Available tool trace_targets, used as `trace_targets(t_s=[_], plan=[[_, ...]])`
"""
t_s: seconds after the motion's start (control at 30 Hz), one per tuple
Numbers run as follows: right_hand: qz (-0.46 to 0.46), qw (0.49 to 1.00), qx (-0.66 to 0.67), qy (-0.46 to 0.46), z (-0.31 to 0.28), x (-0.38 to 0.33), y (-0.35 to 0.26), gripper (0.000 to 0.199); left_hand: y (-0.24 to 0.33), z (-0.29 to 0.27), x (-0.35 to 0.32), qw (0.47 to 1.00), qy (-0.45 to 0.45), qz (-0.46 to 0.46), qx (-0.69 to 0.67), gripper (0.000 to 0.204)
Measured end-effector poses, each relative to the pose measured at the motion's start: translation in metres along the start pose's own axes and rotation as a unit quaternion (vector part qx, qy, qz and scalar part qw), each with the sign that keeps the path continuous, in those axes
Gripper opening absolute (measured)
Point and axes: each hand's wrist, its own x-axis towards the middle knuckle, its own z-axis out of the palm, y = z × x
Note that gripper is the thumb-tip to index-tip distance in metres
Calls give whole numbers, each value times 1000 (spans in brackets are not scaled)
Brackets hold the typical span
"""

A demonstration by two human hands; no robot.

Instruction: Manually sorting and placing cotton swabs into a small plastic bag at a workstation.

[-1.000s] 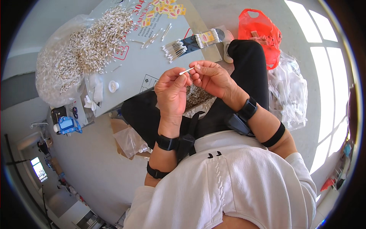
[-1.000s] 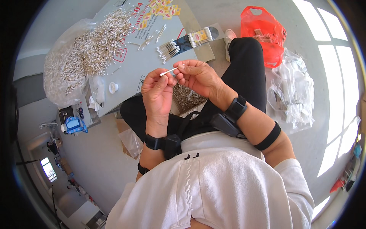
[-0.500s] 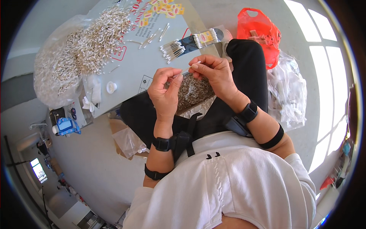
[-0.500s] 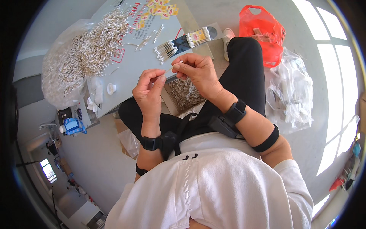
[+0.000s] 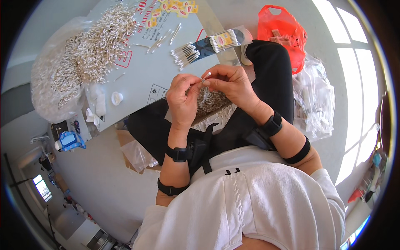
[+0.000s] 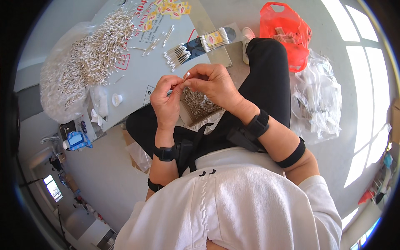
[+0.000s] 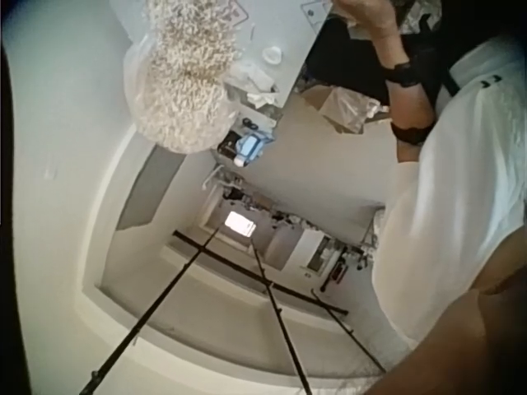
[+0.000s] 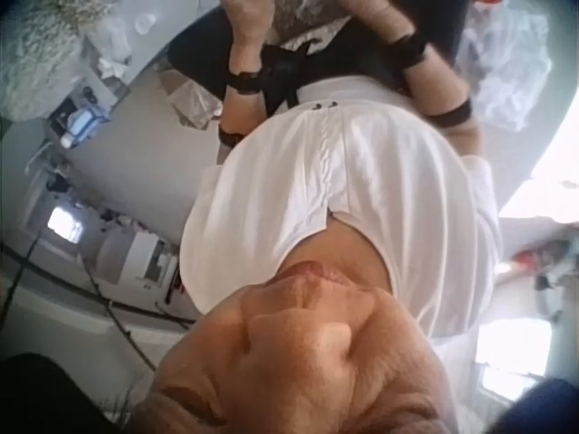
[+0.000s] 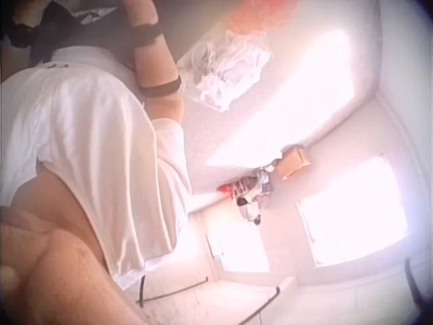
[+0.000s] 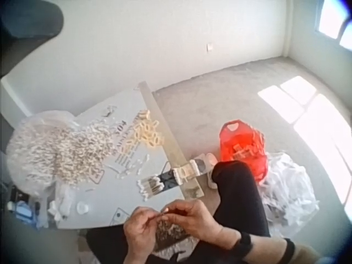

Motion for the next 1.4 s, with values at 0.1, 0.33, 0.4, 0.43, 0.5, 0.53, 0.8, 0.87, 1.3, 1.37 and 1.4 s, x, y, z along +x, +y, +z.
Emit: trace_targets(t_s=[0.1, 0.33, 0.4, 0.43, 0.5, 0.53, 0.8, 0.87, 1.3, 1.37, 1.4], plan=[[86, 994, -73, 8, -23, 9, 24, 13, -32, -3, 5, 985, -21, 17, 169, 13], [136, 982, -121, 56, -28, 28, 40, 14, -74, 3, 28, 943, -67, 37, 324, 14], [93, 983, -133, 90, -24, 36, 49, 16, -77, 10, 31, 938, -58, 35, 340, 17], [45, 981, -142, 124, -22, 40, 52, 18, -77, 11, 32, 939, -57, 32, 337, 17], [13, 979, -150, 141, -17, 51, 55, 20, -76, 12, 27, 946, -26, -23, 324, 35], [-22, 975, -155, 158, -14, 56, 56, 23, -76, 13, 26, 946, -25, -27, 322, 35], [-111, 958, -149, 217, 1, 82, 73, 25, -85, 22, 9, 918, -115, -30, 380, 76], [-123, 958, -155, 209, -2, 83, 71, 26, -86, 21, 7, 918, -119, -32, 376, 75], [-204, 814, -540, 58, -11, 91, 58, 14, -89, 21, 5, 923, -108, -21, 369, 71], [-204, 816, -537, 59, -10, 90, 58, 12, -90, 20, 4, 922, -110, -21, 372, 71], [-185, 829, -523, 65, -9, 89, 55, 11, -89, 20, 4, 921, -113, -19, 373, 71]])
